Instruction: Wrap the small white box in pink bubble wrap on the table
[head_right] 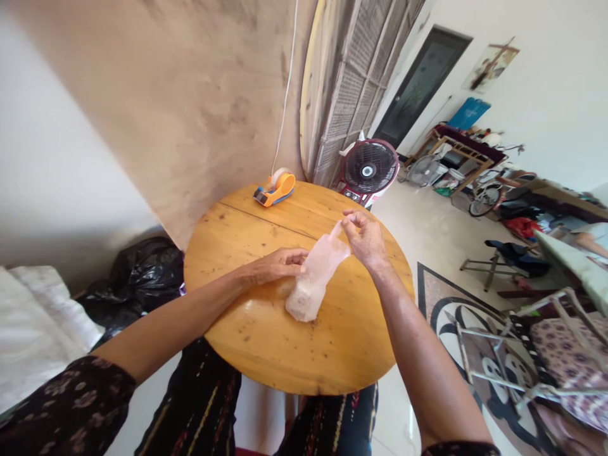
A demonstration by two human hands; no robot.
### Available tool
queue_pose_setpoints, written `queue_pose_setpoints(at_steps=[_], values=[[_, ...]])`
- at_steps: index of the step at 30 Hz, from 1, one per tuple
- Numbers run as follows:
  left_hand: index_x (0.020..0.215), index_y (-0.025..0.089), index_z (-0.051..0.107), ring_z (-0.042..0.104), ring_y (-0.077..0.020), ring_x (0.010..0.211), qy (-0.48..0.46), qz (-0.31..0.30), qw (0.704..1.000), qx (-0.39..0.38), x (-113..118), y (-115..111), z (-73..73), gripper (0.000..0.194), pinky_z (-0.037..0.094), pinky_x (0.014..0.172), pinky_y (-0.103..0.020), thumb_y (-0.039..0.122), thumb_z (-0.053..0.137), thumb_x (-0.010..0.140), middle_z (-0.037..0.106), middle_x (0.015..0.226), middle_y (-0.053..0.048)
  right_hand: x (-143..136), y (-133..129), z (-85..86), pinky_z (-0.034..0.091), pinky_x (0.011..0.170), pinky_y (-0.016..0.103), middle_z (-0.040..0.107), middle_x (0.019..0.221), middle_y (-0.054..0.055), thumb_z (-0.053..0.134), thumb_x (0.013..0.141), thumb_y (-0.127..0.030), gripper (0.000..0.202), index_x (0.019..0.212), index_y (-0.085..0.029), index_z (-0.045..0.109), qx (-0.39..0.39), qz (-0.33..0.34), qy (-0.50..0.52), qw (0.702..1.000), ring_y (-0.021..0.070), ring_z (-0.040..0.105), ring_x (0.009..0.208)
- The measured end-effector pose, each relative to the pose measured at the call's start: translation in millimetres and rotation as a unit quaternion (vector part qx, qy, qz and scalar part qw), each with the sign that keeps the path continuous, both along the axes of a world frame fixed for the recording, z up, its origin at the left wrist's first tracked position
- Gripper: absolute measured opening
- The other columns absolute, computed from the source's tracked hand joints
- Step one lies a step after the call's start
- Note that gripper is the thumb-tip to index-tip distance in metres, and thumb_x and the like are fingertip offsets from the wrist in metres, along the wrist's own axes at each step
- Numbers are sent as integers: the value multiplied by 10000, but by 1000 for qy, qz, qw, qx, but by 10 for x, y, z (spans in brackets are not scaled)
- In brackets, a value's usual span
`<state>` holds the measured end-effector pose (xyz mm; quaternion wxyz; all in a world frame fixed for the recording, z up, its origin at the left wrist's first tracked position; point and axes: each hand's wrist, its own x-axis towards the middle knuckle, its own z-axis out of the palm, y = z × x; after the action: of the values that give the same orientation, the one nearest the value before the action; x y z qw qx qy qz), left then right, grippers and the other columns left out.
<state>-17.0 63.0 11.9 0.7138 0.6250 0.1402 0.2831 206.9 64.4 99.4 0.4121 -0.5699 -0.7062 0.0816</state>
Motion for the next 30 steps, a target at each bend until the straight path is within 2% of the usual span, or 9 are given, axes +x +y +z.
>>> queue_pose_setpoints(at_steps=[4,7,12,14,16,18,20,25,30], values=[[1157,125,632,613,-235,1103,-8,-21,1000,5,9,-2,-3,429,430,984,-367,379,669,812,676,1140,-129,45,86,-43,491,717,339,693,1071,94,557,814,-387,216,707,-205,596,-20,-2,11,1000,220,654,910],[1183,122,618,626,-223,1063,0,-16,1000,5,21,8,-33,446,451,938,-337,371,661,815,683,1107,-124,118,187,-143,484,745,340,693,1063,91,554,803,-387,217,708,-197,598,-23,-1,18,1000,212,649,898],[1367,111,460,646,-209,912,47,61,996,47,46,56,-141,620,481,820,-328,316,638,809,686,1017,-115,173,360,-265,466,736,316,700,1029,93,558,760,-354,203,702,-169,618,-78,-25,35,996,195,633,846],[1375,108,434,633,-212,966,47,86,992,77,57,71,-168,630,480,854,-336,282,621,799,665,1084,-128,153,404,-285,454,713,294,706,979,80,565,743,-317,172,691,-163,623,-127,-36,39,990,175,618,791],[1346,125,456,601,-228,1059,63,139,981,123,67,76,-171,609,479,882,-345,252,620,773,622,1187,-143,128,441,-311,435,671,268,705,880,50,570,732,-284,141,667,-169,621,-174,-43,44,983,153,591,727],[1322,151,480,565,-245,1127,95,212,957,172,68,70,-150,589,482,882,-356,225,614,753,581,1255,-144,115,480,-355,406,609,249,682,773,23,569,728,-259,122,655,-175,621,-210,-49,52,975,131,550,646],[1292,170,512,550,-246,1150,111,255,937,214,59,57,-116,539,483,887,-365,200,583,759,574,1266,-131,120,522,-412,374,550,238,653,699,5,569,726,-240,109,660,-176,626,-230,-55,62,970,111,501,568],[1039,185,675,562,-213,1122,100,213,920,314,28,47,-72,273,411,1030,-388,209,507,825,668,1137,-73,165,602,-543,360,505,225,609,609,-12,614,719,-267,123,644,-170,618,-258,-54,81,961,99,477,517],[1117,186,675,524,-219,1179,125,158,905,375,44,87,-165,321,373,1065,-399,286,451,909,682,1175,-63,189,639,-631,368,466,222,599,550,6,694,678,-324,192,623,-168,598,-279,-49,93,955,116,502,501]])
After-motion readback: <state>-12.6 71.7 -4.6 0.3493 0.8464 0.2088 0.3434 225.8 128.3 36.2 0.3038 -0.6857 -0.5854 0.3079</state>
